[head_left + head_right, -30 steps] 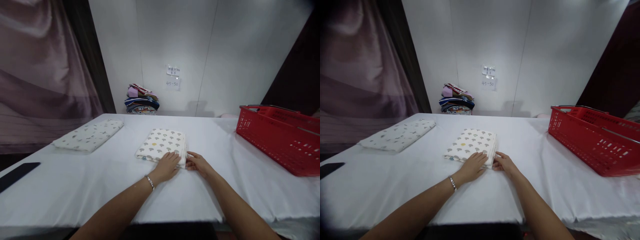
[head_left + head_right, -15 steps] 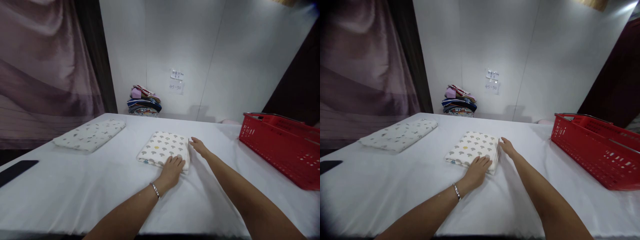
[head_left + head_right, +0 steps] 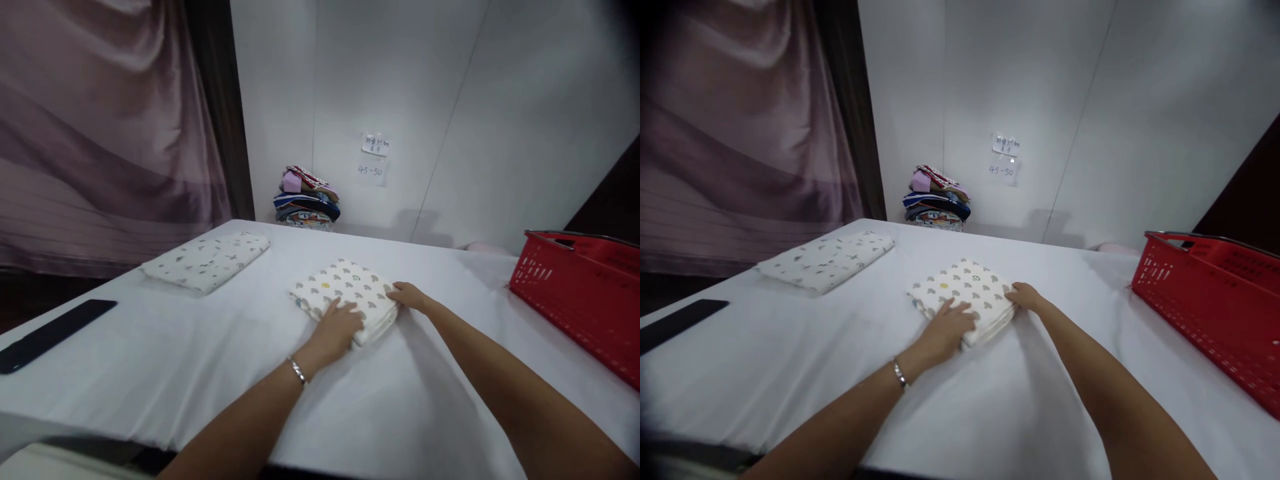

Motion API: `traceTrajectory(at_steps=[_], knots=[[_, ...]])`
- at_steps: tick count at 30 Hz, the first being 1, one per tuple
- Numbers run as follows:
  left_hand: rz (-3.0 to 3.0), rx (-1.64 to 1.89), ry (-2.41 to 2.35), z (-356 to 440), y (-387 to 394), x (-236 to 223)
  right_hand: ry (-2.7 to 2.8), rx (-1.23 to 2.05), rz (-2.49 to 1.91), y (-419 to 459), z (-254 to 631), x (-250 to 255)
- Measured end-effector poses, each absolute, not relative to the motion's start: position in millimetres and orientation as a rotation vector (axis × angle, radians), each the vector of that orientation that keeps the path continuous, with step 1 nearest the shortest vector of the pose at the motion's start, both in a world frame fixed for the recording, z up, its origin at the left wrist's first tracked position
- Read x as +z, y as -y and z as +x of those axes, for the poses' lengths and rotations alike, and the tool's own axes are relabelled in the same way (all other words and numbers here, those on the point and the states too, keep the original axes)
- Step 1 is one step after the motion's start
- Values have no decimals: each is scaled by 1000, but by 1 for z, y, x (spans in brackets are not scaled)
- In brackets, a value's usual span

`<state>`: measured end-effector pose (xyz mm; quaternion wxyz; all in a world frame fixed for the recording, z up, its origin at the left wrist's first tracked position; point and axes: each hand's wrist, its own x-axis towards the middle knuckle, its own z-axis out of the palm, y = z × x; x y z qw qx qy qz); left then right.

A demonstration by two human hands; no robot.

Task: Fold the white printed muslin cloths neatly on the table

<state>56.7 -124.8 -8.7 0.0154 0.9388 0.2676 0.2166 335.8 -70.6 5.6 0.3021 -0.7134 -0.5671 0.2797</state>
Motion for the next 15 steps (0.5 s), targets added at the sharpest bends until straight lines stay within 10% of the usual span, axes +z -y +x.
traceTrajectory(at_steps=[7,15], knots=[[2582,675,-1123,-17,81,-14,1410,1143,-1751,137,326,-1],[2474,771,-1174,-5,103,-8,1323,779,-1559,151,328,-10]])
